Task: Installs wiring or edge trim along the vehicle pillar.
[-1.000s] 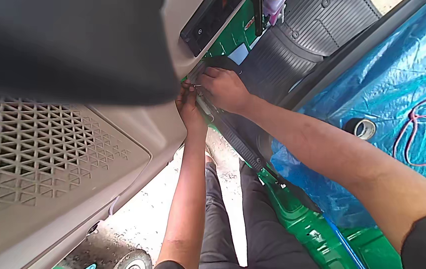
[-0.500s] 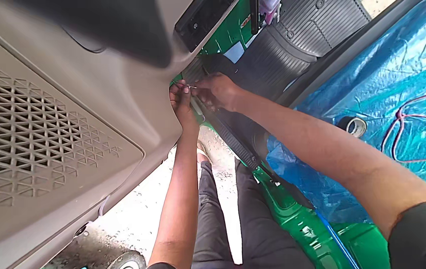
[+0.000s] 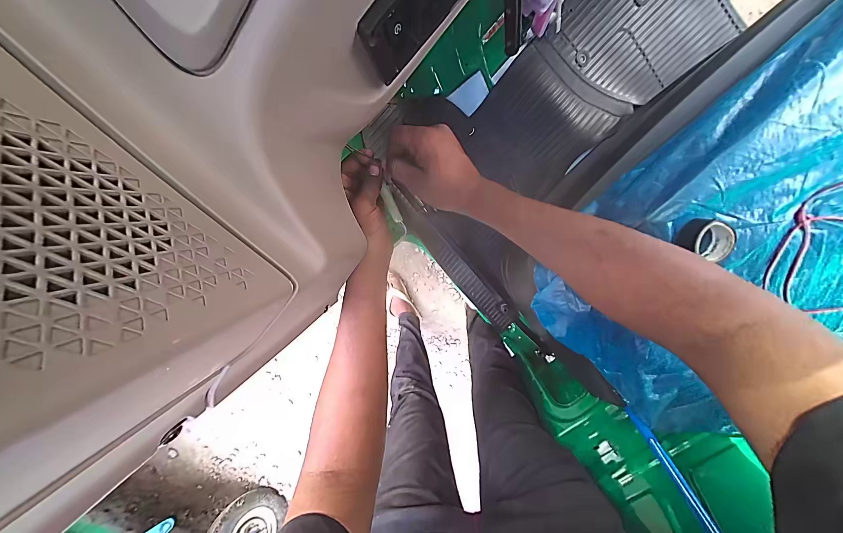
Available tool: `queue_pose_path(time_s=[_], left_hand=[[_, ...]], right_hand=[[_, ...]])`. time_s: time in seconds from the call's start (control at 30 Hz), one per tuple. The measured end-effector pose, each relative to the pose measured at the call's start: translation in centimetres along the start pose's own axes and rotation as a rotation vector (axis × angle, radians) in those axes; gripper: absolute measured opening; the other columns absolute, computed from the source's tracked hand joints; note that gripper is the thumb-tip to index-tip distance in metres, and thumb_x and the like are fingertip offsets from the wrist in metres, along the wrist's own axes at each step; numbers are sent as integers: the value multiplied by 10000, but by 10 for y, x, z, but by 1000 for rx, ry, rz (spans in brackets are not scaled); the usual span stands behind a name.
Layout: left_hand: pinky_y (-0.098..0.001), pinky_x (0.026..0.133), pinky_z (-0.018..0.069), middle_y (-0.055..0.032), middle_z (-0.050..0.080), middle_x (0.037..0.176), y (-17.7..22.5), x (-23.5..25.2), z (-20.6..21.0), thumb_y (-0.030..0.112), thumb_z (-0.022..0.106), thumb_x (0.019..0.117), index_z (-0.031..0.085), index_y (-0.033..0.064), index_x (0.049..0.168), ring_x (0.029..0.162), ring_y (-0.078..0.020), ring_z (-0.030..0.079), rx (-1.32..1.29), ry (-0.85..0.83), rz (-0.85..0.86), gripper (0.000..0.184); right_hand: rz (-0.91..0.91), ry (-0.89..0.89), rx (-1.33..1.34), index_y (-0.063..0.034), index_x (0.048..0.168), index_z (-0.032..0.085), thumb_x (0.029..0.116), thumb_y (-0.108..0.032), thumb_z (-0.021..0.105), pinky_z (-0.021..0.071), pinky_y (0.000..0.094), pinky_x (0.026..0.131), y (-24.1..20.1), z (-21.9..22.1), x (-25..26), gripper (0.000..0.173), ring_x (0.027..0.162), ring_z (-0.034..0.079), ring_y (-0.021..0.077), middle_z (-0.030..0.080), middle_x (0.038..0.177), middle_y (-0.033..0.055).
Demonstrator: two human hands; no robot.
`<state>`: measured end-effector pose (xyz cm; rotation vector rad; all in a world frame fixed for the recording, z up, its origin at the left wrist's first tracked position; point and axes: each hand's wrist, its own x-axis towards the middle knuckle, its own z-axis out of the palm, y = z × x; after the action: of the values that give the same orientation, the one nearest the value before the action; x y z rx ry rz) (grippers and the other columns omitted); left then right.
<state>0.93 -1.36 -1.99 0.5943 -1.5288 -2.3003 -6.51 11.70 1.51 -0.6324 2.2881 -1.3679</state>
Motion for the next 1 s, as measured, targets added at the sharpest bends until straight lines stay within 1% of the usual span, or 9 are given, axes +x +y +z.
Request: queue_pose_path(time_s=[0.07,0.17,0.27,0.4,0.57,0.7,0.8,0.87,1.0], left_hand=[[-307,795,581,-22,696,990,-4,1,-3,-39,585,962,623,54,1094,901,-117,672,-4,-25,36,166],[-296,805,573,-1,698,990,-6,2,-8,-14,600,964,624,63,1105,898,-100,669,7,-62,58,163],[-245,776,552,44,668,988,-6,0,-10,22,546,993,592,76,1156,882,-52,642,81,-36,51,177],[-239,765,556,43,661,995,-4,1,-9,24,534,1003,580,73,1180,874,-51,640,75,-35,48,189],[-236,739,555,32,666,994,-11,2,-17,26,560,971,594,71,1171,887,-57,644,58,-36,68,208],[-247,744,561,35,677,968,-11,0,-17,21,571,979,589,78,1139,871,-63,654,59,-89,91,170],[-254,788,554,37,671,958,-11,0,-16,0,582,968,598,75,1102,876,-59,644,55,-91,91,154],[-260,819,544,48,675,971,-11,1,-19,27,593,967,608,93,1099,906,-56,641,70,-121,108,149],[-226,767,549,62,658,962,-9,-2,-15,33,536,986,577,80,1129,871,-29,639,78,-98,100,156]], right_hand=[[474,-58,709,-50,854,625,1045,-145,502,378,204,416,-6,7,-1,246,448,450,68,537,615,4],[822,-214,1098,-118,929,562,1085,-360,433,381,249,393,-4,-2,0,316,430,418,106,486,625,-7],[507,-24,587,-10,975,662,1084,-175,499,529,271,490,1,-6,2,255,530,610,128,665,709,57],[-165,-50,-215,-30,1208,686,943,-72,653,583,391,885,0,-9,1,271,921,705,212,724,1017,102],[-298,-76,-521,-66,1091,676,1080,-249,469,566,452,749,-6,2,-4,277,867,709,290,699,947,120],[-48,-26,-202,-74,972,672,1037,-232,529,544,393,712,-5,6,-5,222,776,663,181,663,835,52],[480,12,623,-25,896,643,1057,-149,496,360,225,397,-11,18,-5,251,422,429,82,520,583,9],[762,-106,1055,-77,987,614,1072,-257,465,330,213,363,-11,13,-5,249,405,363,71,453,608,-27],[522,-112,760,14,1060,664,1060,-101,522,522,269,462,-7,8,-6,182,507,599,137,663,707,76]])
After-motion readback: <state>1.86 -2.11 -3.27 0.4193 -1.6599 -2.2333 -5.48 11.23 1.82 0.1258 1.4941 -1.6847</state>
